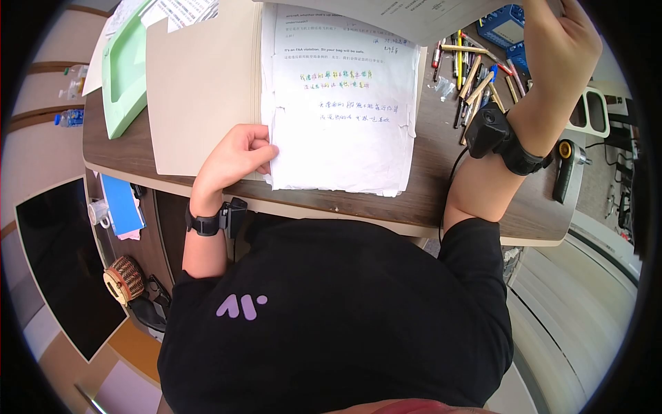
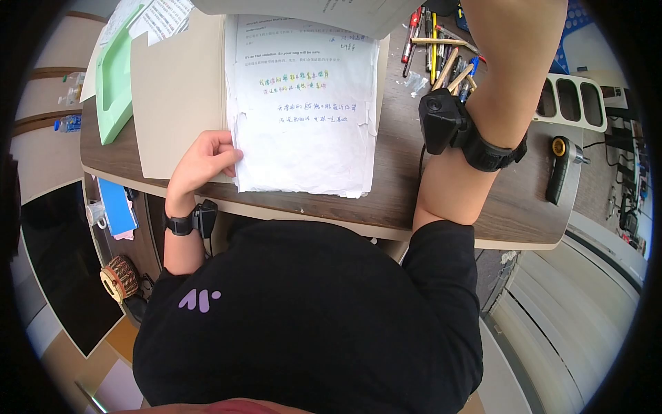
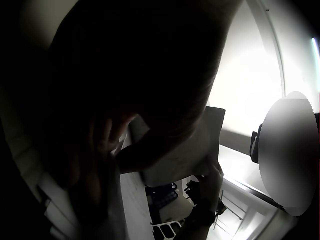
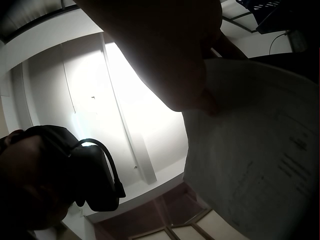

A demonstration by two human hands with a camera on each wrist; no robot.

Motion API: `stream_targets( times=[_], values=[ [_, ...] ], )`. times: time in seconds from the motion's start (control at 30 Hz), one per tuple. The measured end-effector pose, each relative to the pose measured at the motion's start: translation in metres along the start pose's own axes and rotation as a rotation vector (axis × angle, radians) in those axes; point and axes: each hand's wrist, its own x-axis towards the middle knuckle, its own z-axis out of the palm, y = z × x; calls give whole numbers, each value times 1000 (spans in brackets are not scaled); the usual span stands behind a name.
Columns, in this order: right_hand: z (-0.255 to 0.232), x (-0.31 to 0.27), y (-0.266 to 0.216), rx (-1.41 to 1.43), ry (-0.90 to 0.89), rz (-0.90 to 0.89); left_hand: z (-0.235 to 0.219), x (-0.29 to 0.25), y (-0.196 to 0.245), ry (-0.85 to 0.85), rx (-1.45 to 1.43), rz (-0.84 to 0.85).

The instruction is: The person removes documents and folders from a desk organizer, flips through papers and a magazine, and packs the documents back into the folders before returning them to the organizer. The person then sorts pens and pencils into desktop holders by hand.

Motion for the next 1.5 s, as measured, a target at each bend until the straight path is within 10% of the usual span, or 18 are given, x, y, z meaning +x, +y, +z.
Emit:
stream_targets(
  times=[0.37,0.73,1.13,1.2,1.3,1.33,1.43,1.47,1.5],
  values=[
    [1,-1,-1,81,-26,18,-4,-8,19,-128,-144,-18],
    [-2,-5,-33,147,-258,248,-28,22,108,-598,-884,701],
    [-10,-3,-13,265,-82,103,-23,43,131,-450,-883,822],
    [-32,7,-2,601,-401,122,-26,43,131,-432,-890,815],
    [-12,-13,-16,160,-193,-93,-20,33,138,-367,-1015,738],
    [-22,-5,-46,394,-334,165,-17,29,141,-321,-1131,664],
    [-14,-8,-22,627,-387,60,-18,30,144,-312,-1151,651],
    [-1,-25,-25,206,-5,68,-19,31,143,-311,-1151,651],
    [-9,-18,-24,206,-4,68,-19,34,143,-350,-1056,721]
  ],
)
